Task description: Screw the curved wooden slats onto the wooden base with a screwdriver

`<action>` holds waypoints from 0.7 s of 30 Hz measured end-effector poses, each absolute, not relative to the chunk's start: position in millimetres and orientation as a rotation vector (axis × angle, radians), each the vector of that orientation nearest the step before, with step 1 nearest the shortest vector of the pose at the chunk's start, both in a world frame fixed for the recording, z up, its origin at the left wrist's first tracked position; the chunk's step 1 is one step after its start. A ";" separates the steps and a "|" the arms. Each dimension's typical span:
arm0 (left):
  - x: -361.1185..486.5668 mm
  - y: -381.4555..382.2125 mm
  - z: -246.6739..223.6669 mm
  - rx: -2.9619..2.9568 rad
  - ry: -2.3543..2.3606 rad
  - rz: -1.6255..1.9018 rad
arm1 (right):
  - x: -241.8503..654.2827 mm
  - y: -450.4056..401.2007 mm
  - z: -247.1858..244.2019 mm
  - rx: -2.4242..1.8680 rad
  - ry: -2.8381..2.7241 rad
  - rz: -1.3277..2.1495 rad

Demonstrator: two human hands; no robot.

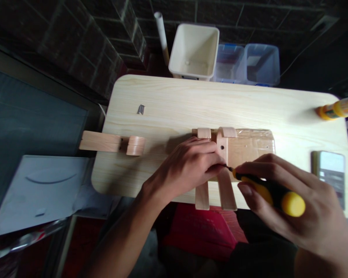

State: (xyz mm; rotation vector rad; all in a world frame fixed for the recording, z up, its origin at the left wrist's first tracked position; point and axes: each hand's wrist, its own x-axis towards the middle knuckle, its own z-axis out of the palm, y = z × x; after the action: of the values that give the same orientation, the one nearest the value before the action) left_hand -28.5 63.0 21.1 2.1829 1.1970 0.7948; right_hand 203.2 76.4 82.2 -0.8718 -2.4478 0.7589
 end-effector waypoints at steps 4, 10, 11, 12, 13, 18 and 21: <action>-28.5 63.1 21.6 2.183 1.199 0.790 | 202.8 77.1 82.8 -0.877 -2.440 0.742; -28.7 62.9 20.9 2.185 1.196 0.791 | 203.2 79.0 86.7 -0.890 -2.457 0.743; -28.7 62.9 20.6 2.187 1.194 0.795 | 203.4 79.3 87.1 -0.885 -2.456 0.742; -28.8 63.0 20.3 2.189 1.191 0.799 | 203.3 79.6 87.3 -0.881 -2.456 0.744; -28.9 63.1 20.1 2.189 1.189 0.801 | 203.1 79.9 87.3 -0.880 -2.457 0.750; -29.8 63.9 19.0 2.146 1.187 0.797 | 200.8 80.4 86.7 -0.898 -2.468 0.801; -30.6 64.3 18.1 2.103 1.189 0.778 | 199.6 79.9 86.5 -0.897 -2.466 0.809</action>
State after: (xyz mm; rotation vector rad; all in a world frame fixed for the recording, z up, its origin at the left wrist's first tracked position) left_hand -30.6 64.3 18.1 2.1029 1.1888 0.7784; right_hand 199.6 79.9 86.5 -0.8967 -2.4663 0.8091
